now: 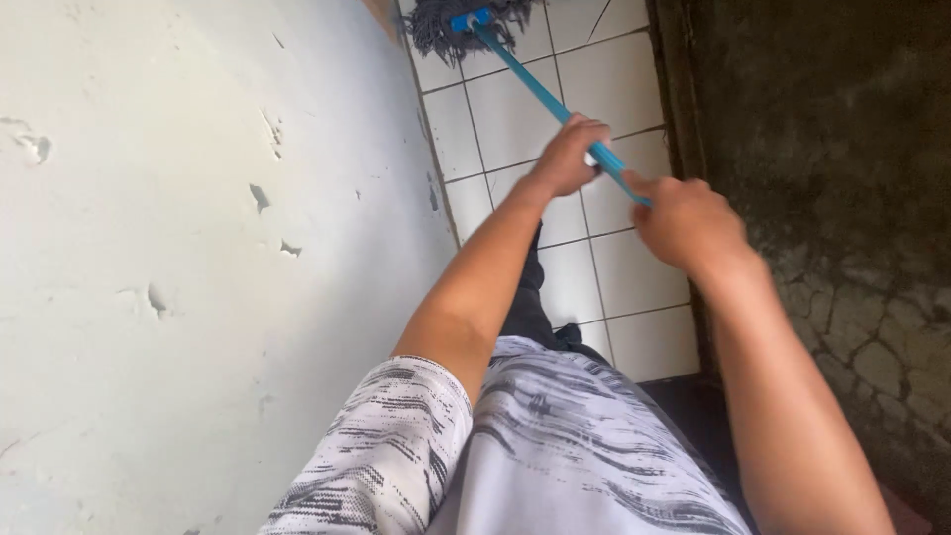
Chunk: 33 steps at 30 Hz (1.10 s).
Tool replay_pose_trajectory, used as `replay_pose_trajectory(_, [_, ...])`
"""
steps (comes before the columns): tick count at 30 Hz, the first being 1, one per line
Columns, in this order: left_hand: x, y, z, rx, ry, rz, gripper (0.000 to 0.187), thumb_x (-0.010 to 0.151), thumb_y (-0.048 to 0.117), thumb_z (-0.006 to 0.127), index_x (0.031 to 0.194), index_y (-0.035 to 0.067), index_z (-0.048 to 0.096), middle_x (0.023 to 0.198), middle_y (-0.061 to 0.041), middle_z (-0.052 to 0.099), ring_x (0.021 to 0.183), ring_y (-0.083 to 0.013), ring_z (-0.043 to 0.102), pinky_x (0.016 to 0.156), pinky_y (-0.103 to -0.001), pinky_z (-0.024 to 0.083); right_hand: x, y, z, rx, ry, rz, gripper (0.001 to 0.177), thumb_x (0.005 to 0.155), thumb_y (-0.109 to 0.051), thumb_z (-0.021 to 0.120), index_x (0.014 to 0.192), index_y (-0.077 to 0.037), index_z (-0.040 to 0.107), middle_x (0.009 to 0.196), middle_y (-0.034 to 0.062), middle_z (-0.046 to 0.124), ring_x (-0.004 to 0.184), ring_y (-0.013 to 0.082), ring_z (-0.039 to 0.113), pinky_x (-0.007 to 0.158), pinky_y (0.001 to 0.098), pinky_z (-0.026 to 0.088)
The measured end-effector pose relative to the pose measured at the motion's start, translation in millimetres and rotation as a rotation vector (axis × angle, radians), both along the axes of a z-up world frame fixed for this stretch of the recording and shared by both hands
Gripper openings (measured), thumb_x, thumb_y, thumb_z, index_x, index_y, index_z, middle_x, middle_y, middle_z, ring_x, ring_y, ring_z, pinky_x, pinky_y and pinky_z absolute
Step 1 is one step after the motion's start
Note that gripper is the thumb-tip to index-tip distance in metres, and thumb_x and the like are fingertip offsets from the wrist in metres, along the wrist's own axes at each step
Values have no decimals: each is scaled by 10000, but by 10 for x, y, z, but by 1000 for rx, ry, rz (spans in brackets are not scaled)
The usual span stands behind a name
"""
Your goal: The recorder prepares a mop in a bucket of water and then mops a tiled floor in an outdoor area.
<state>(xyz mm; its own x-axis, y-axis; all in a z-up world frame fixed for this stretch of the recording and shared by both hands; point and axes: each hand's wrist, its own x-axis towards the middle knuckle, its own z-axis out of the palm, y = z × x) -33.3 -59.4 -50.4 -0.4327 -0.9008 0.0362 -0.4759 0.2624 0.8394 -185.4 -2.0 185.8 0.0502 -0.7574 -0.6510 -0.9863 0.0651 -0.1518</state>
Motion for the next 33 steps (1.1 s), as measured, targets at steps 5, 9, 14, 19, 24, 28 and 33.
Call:
replay_pose_trajectory(5, [-692, 636, 323, -2, 89, 28, 201, 732, 134, 834, 823, 130, 654, 962, -50, 673, 1047, -324, 563, 904, -421, 498, -311, 658, 741, 23, 141, -141, 504, 972, -308, 619, 1457, -437, 578, 1029, 205, 731, 948, 447, 713, 838, 537, 578])
replay_pose_trajectory(9, [-1249, 1171, 475, 38, 174, -40, 246, 816, 287, 833, 748, 135, 653, 888, -40, 698, 1020, -313, 579, 885, -417, 496, -576, 1272, 1146, 3, 285, -186, 439, 1013, -354, 589, 1447, -420, 600, 969, 193, 755, 891, 412, 743, 787, 513, 603])
replay_pose_trajectory(14, [-1709, 1810, 1018, 159, 122, -203, 359, 800, 369, 851, 707, 116, 614, 749, -73, 671, 876, -302, 608, 785, -426, 503, -857, 2090, 1426, -121, 327, -256, 360, 1008, -395, 619, 1357, -343, 691, 918, 188, 762, 853, 402, 747, 757, 501, 606])
replay_pose_trajectory(19, [-2017, 2362, 1195, 209, 73, -267, 364, 869, 334, 796, 741, 77, 572, 675, -129, 631, 722, -377, 643, 642, -480, 492, -1057, 2573, 1625, -152, 329, -395, 338, 927, -469, 714, 1210, -296, 778, 923, 190, 751, 849, 420, 730, 748, 512, 595])
replay_pose_trajectory(24, [-2021, 2707, 1216, 169, 1, -169, 273, 802, 254, 783, 710, 66, 607, 730, -159, 677, 765, -410, 671, 651, -509, 508, -1285, 2829, 1643, -158, 244, -390, 286, 919, -428, 763, 1155, -275, 814, 752, 193, 766, 756, 402, 756, 758, 500, 604])
replay_pose_trajectory(28, [-1696, 2792, 1149, 133, -15, -129, 238, 647, 203, 806, 721, 65, 627, 753, -172, 685, 778, -421, 675, 661, -511, 526, -1253, 2838, 1582, -212, 186, -355, 300, 876, -448, 780, 1113, -273, 835, 737, 180, 738, 778, 398, 725, 768, 512, 588])
replay_pose_trajectory(33, [-1241, 2797, 1097, 164, -134, 22, 144, 715, 157, 740, 703, 56, 638, 762, -204, 696, 792, -447, 669, 694, -535, 531, -1006, 2790, 1667, -346, -16, -389, 503, 974, -638, 670, 1161, -191, 802, 795, 202, 743, 823, 373, 744, 816, 486, 578])
